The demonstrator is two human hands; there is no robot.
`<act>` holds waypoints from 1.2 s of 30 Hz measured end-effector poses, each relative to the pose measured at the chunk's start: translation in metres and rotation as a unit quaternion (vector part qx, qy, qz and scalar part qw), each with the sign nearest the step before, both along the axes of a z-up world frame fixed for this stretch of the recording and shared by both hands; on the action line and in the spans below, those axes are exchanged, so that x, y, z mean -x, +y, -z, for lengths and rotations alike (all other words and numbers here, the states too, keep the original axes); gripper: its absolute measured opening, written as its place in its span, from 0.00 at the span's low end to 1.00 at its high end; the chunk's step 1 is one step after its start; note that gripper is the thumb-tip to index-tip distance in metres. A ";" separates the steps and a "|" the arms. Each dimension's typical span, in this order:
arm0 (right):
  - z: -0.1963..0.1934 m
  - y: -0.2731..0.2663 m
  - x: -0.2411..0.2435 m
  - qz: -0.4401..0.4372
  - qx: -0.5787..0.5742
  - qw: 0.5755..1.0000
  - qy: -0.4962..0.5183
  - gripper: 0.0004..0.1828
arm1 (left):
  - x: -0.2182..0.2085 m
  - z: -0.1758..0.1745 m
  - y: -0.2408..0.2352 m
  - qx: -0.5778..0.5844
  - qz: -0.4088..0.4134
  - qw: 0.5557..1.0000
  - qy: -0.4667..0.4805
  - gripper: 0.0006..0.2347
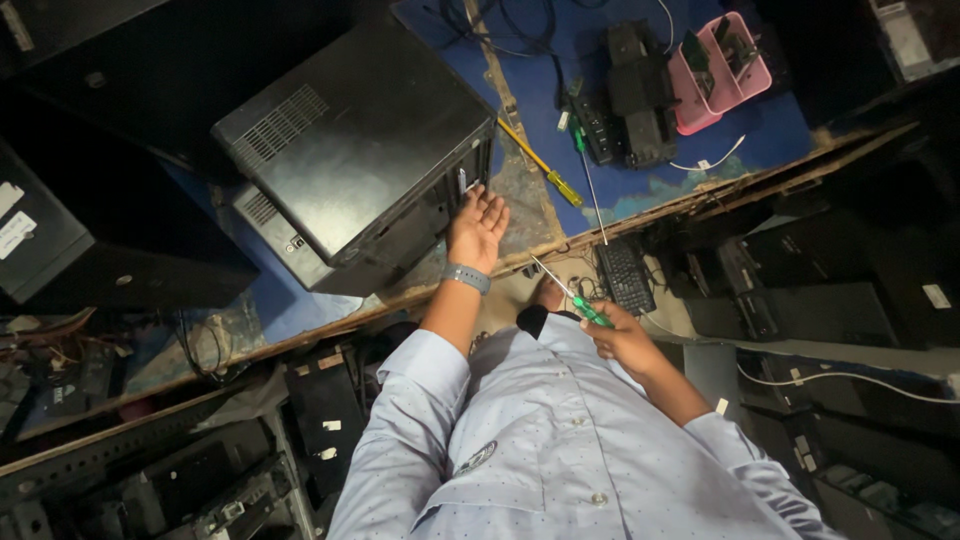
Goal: The person uses a screwdriver to remove screws from the back of a computer tower, then opens the side panel to access the internal components.
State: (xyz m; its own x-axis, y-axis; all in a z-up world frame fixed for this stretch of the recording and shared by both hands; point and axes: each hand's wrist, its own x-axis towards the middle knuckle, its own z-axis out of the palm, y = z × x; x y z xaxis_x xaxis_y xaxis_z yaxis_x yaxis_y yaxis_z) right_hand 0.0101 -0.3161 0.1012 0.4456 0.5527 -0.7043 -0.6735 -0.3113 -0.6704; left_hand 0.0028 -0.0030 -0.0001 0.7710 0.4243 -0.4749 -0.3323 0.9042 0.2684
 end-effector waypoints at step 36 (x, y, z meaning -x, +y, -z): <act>0.094 0.116 -0.239 -0.302 0.255 0.797 -0.458 0.27 | -0.102 0.056 -0.050 -0.653 0.241 0.571 0.437 0.09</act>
State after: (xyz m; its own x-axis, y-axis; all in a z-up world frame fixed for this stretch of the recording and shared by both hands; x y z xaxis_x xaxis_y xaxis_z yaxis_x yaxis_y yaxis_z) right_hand 0.2489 -0.2005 0.0074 0.6626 0.6069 -0.4389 0.4002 -0.7822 -0.4775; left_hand 0.1051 -0.0532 -0.0561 0.6584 0.6951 -0.2887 0.6459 -0.3250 0.6908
